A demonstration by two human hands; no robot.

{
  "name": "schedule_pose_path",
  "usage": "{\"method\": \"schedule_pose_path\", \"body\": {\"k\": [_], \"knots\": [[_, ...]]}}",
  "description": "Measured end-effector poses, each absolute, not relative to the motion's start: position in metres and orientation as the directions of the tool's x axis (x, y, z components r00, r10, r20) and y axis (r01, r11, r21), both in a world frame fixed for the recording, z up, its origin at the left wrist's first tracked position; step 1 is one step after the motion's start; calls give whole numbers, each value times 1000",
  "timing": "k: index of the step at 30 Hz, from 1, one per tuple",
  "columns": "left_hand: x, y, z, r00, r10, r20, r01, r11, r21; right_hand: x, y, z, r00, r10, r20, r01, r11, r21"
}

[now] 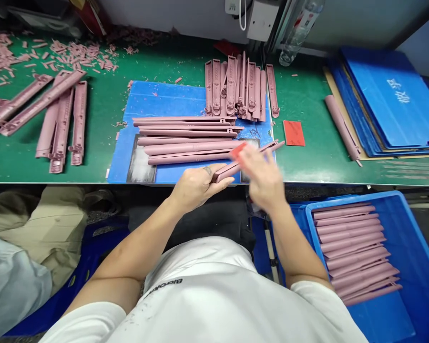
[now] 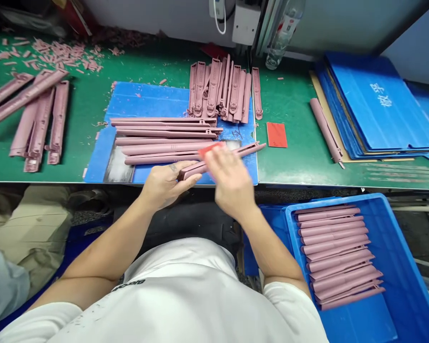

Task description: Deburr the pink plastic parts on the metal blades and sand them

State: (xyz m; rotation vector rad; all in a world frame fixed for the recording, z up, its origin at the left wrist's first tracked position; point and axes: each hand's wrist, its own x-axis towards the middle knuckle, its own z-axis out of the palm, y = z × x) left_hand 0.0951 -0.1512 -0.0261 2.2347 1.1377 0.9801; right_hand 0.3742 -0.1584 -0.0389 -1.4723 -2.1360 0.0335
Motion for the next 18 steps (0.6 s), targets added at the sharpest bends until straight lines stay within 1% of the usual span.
{"method": "schedule_pose_path", "body": {"k": [1,2,4,5,6,8,9,10,12,13,14,16,17,18], "knots": [[95,-150,-28,419,817,396,521,-573,633,375,-159,-39,-284,871,401,852,422,-311],[96,-149,-29,426,813,398,537,-581,611,376,-159,-39,-250,887,387,866,384,-320],[96,-147,-32,432,805,406,566,-593,573,376,-159,-36,-104,924,368,904,242,-353],[96,-145,-32,437,795,421,566,-607,558,377,-160,-35,-84,930,359,904,222,-366],[96,-144,-32,447,779,439,557,-626,546,376,-160,-33,-125,929,349,891,260,-373],[95,-142,-30,464,749,473,525,-663,534,374,-163,-30,-289,894,342,835,410,-367],[95,-142,-29,465,743,481,515,-669,536,373,-165,-29,-317,881,351,824,439,-358],[96,-143,-28,459,745,484,511,-667,541,373,-166,-29,-282,885,369,839,414,-353],[97,-144,-27,439,762,477,523,-648,554,371,-167,-28,-157,886,436,878,328,-348],[97,-145,-26,434,768,471,529,-641,556,370,-169,-27,-145,872,468,876,333,-349],[98,-146,-26,442,768,463,533,-640,553,368,-170,-27,-186,855,484,855,384,-349],[99,-148,-27,468,760,451,534,-650,541,364,-174,-25,-328,811,484,783,520,-341],[100,-148,-27,473,756,453,534,-655,535,362,-175,-24,-344,809,476,776,530,-340],[101,-149,-27,473,750,462,531,-661,530,361,-176,-22,-302,829,470,802,487,-345]]}}
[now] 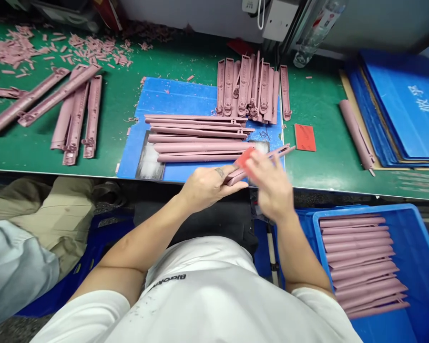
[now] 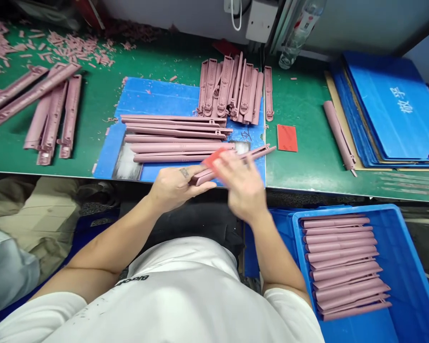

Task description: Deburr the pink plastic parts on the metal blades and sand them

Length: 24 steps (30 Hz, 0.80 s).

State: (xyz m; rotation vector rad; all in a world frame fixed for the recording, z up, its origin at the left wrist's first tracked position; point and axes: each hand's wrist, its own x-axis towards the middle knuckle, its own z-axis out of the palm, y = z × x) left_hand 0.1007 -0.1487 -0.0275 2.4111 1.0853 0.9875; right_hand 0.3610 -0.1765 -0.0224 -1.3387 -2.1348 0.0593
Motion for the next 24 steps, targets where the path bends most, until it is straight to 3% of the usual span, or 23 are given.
{"method": "schedule_pose_path", "body": {"k": [3,6,7,11,12,18,21,24], "knots": [[105,-149,-29,457,738,497,528,-675,516,361,-178,-19,-181,868,462,858,369,-357],[112,-150,-30,470,716,516,529,-697,484,375,-173,-24,-340,821,459,788,514,-337],[113,-150,-30,461,713,529,532,-699,478,384,-168,-29,-318,833,453,809,488,-329],[102,-152,-19,439,714,545,525,-696,489,431,-139,-59,104,936,337,937,22,-350],[91,-152,-14,441,726,529,530,-686,500,439,-134,-67,147,936,319,931,-22,-365],[-24,-124,-5,198,891,409,688,-423,590,434,-137,-88,169,872,459,914,35,-403],[-57,-102,-22,235,852,468,769,-457,446,426,-140,-87,178,861,476,910,41,-412],[-52,-88,-42,308,746,590,825,-518,225,424,-140,-87,189,841,507,892,68,-446]]}}
